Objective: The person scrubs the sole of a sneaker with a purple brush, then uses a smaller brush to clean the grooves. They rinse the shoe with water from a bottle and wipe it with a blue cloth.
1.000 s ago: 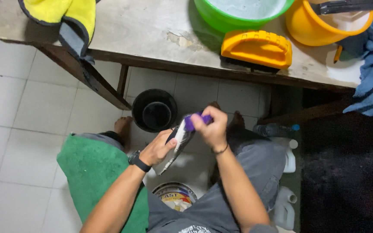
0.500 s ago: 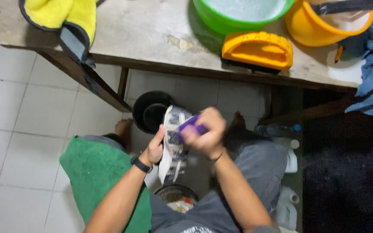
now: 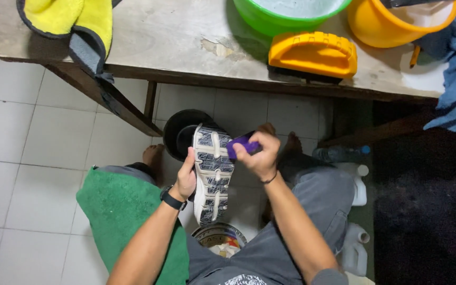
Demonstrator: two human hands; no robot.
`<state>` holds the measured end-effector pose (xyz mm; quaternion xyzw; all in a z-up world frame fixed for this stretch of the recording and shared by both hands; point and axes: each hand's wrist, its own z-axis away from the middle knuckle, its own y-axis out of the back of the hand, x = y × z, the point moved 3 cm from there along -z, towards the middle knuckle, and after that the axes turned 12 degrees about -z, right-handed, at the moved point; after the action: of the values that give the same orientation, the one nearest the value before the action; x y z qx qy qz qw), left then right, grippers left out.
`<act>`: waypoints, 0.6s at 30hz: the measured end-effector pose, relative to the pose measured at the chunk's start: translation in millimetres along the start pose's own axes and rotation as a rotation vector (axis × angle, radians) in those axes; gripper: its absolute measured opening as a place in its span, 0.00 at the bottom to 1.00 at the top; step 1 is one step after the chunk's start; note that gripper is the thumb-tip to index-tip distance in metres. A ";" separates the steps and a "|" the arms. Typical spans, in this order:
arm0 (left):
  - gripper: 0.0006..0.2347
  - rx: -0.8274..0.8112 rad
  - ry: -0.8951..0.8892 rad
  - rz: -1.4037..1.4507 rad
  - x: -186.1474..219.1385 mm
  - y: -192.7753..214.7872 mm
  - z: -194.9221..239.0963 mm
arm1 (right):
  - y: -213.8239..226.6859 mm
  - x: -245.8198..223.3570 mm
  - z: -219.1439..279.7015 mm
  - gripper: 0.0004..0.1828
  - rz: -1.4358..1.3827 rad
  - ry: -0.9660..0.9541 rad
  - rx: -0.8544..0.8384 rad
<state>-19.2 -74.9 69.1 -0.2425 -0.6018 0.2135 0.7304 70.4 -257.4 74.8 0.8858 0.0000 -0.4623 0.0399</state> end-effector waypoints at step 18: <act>0.21 0.289 -0.142 0.236 22.2 -18.8 -2.4 | 137.5 -156.1 -80.8 0.20 0.405 0.370 0.507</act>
<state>-12.3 -76.6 97.4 -0.1886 -0.5823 0.3983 0.6832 52.3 -383.0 258.4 0.9182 -0.2825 -0.2625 -0.0908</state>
